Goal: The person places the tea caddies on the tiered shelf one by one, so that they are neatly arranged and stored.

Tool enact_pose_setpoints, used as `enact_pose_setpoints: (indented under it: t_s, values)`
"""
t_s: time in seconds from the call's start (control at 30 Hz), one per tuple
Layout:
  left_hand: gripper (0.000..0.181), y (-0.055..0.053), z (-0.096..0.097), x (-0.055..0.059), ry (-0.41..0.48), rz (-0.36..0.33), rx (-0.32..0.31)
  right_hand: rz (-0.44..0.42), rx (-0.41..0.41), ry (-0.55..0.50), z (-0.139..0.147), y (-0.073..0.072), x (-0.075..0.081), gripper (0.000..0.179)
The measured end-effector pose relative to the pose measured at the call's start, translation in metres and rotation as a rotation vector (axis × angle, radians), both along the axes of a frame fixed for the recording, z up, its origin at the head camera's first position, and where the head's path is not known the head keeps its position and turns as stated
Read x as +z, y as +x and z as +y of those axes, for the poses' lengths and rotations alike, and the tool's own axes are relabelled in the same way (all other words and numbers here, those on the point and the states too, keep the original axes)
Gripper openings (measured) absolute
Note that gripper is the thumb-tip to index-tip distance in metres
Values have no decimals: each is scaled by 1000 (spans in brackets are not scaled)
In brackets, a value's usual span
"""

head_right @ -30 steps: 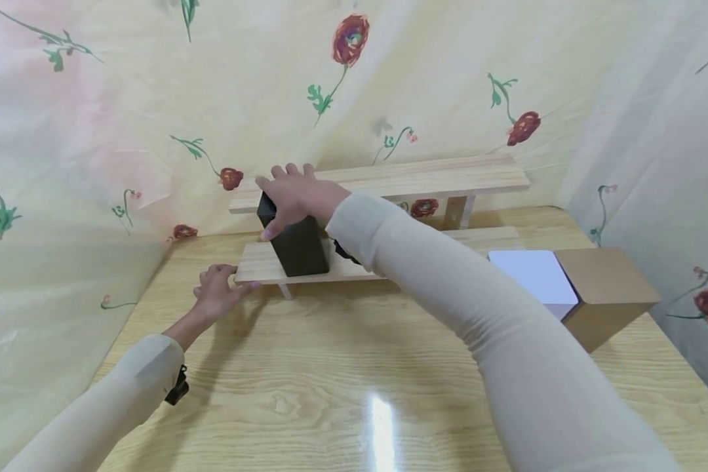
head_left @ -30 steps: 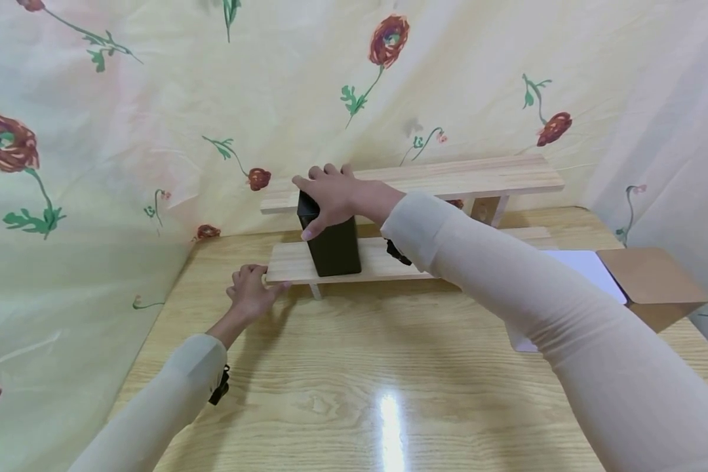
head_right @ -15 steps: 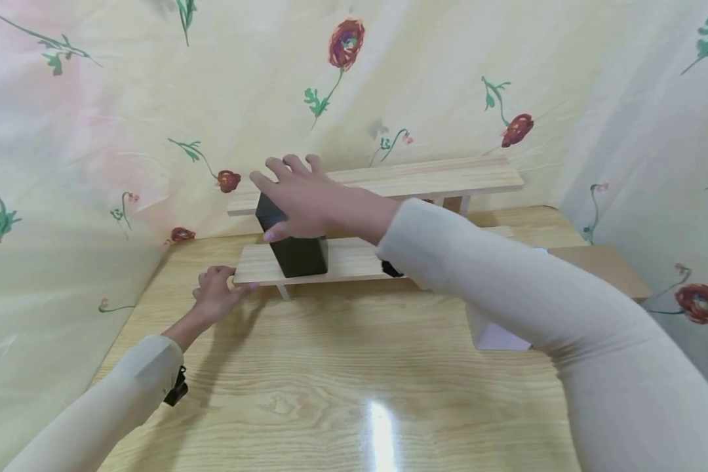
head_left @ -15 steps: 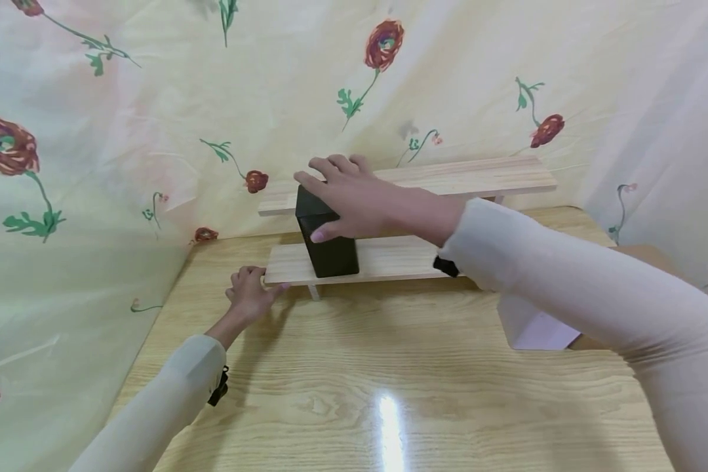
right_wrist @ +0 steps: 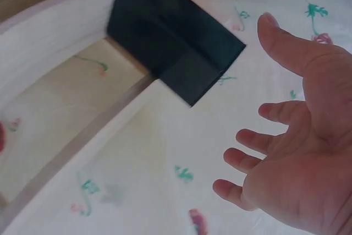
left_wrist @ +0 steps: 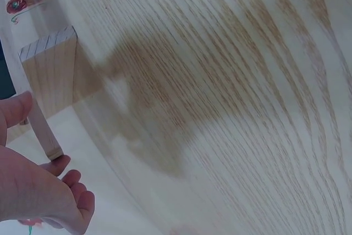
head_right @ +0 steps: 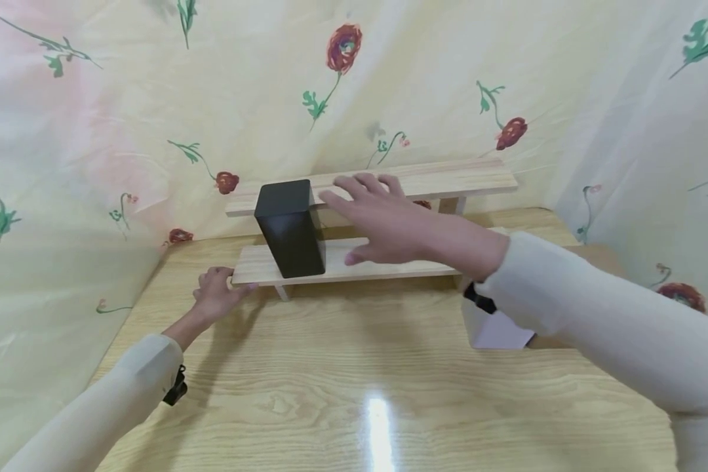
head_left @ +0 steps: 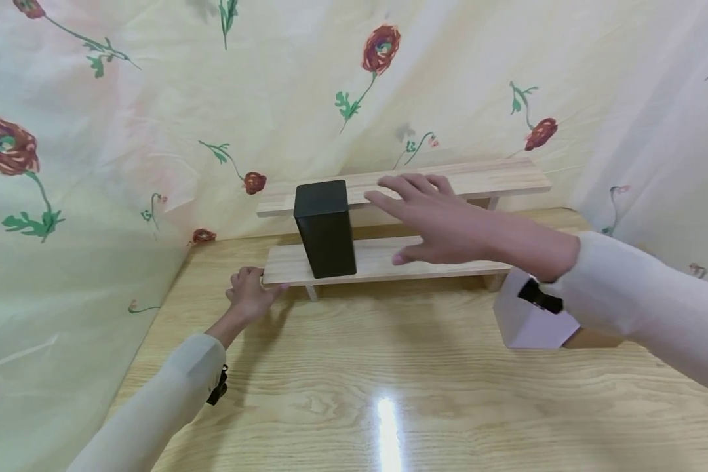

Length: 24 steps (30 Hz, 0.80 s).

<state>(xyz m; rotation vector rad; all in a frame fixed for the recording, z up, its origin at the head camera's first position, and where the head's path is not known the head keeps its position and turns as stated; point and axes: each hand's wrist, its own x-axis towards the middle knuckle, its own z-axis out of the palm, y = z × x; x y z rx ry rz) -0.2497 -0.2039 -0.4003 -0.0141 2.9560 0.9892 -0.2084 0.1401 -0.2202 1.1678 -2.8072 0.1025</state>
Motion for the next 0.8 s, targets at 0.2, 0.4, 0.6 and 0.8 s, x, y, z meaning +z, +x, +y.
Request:
enact_pose_setpoints:
  t_s: [0.2,0.4,0.6,0.8]
  values:
    - [66,-1,-2,-1,-21,-7,9,-39,-52,-30,39,7,-17,95]
    - [65,-1,-3,0,-12,-9,7,-35,-74,-53,67,9,-20,96]
    - [62,-3,-2,1,-11,-8,1,-80,-115,-45,96,11,-23,102]
    - [64,-2,-1,1,-13,-19,6,-104,-158,0,121,12,-28,107]
